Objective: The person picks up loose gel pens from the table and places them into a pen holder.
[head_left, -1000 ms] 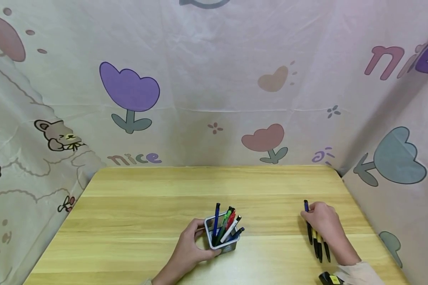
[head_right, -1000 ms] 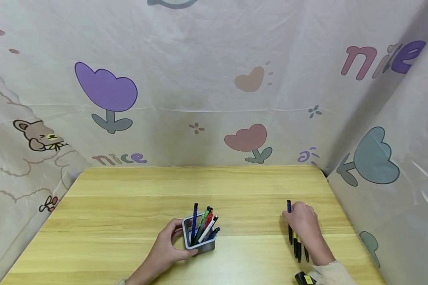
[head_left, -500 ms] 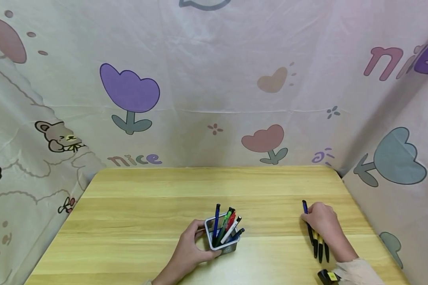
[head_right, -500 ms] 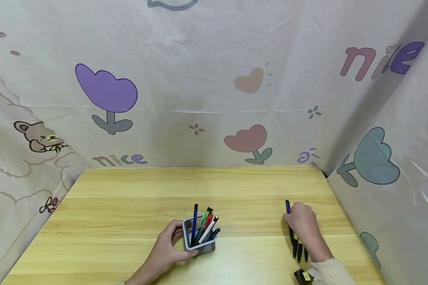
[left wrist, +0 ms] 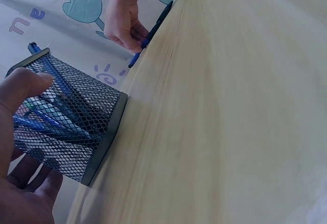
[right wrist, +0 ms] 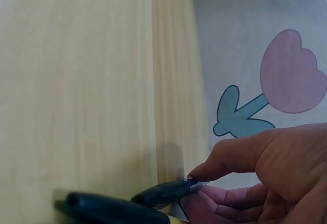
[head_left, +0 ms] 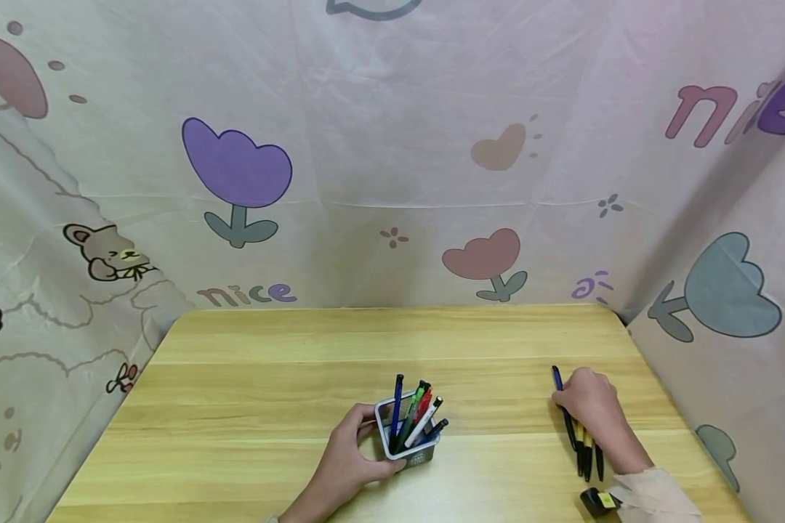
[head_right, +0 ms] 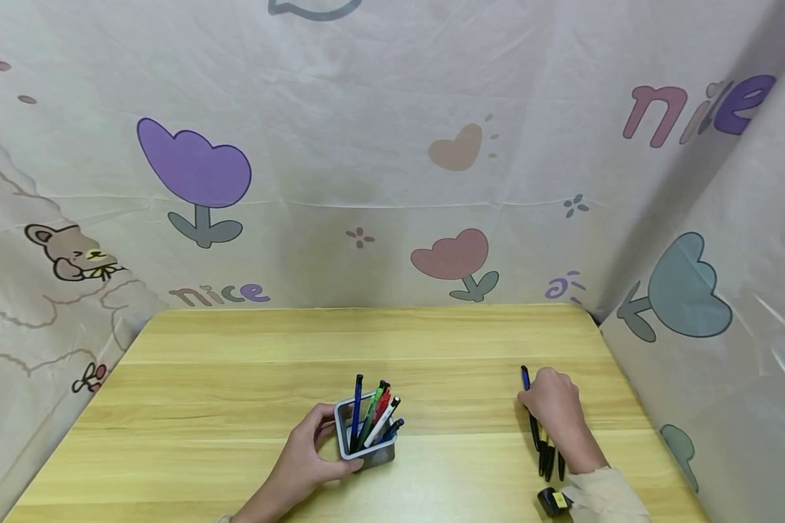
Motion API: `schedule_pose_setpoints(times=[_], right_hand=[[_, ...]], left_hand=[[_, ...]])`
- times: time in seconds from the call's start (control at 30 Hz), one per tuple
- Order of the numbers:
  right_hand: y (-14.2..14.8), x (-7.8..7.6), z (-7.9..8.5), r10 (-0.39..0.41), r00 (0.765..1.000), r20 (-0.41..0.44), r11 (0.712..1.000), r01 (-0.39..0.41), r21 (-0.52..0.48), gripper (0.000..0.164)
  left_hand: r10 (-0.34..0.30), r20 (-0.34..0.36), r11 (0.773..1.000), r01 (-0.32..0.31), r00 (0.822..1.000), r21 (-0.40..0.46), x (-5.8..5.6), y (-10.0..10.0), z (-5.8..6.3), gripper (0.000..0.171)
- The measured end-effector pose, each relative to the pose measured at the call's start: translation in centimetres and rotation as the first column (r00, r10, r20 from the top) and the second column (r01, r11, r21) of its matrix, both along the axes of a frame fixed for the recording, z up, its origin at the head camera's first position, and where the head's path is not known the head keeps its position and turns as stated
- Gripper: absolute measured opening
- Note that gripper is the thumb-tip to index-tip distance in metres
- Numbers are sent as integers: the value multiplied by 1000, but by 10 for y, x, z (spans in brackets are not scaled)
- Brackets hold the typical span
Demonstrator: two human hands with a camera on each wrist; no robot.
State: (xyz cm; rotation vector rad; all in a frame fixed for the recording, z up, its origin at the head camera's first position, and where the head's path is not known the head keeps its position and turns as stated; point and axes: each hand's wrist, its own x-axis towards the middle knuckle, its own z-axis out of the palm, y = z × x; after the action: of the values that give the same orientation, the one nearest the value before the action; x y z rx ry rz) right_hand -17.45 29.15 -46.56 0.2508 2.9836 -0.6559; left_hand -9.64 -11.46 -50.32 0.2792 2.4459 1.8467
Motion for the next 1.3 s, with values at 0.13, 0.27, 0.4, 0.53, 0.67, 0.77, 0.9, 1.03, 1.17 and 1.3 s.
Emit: schedule_pose_setpoints(times=[0.13, 0.27, 0.4, 0.53, 0.67, 0.77, 0.9, 1.03, 1.17, 1.3], right_hand=[[1, 1, 2, 0, 1000, 24, 1000, 0, -14, 48], [2, 2, 5, -2, 998, 59, 999, 4, -34, 44], [3, 2, 10, -3, 998, 68, 998, 8, -63, 26], [2, 1, 16, 12, 999, 38, 996, -9, -91, 16], [-5, 2, 23, 28, 1000, 0, 990, -28, -138, 20], [-13, 3, 30, 40, 998, -43, 984, -47, -175, 21], [-24, 7, 40, 56, 992, -116, 977, -78, -199, 20], [-35, 11, 50, 64, 984, -169, 965, -104, -242, 18], [-46, 14, 61, 59, 981, -183, 937, -117, -330, 19], [-57, 18, 68, 62, 980, -191, 904, -136, -406, 20]], left_hand=[[-7, -6, 1000, 7, 1000, -4, 0, 0, -1, 71], [-6, -2, 1000, 6, 1000, -1, 0, -1, -1, 71], [-3, -1, 1000, 3, 1000, 1, 0, -1, 0, 71], [0, -1, 1000, 0, 1000, 4, 0, -1, 0, 71], [2, 3, 1000, -2, 1000, 6, 0, 0, 0, 71], [0, -4, 1000, 0, 1000, 3, -1, 0, -1, 71], [-3, -13, 1000, 3, 1000, -1, -2, 0, -1, 71], [-5, -11, 1000, 5, 1000, 2, -1, 0, -2, 71], [-4, -7, 1000, 4, 1000, 2, -1, 0, -2, 72], [-3, -3, 1000, 3, 1000, 0, -1, 0, -3, 72]])
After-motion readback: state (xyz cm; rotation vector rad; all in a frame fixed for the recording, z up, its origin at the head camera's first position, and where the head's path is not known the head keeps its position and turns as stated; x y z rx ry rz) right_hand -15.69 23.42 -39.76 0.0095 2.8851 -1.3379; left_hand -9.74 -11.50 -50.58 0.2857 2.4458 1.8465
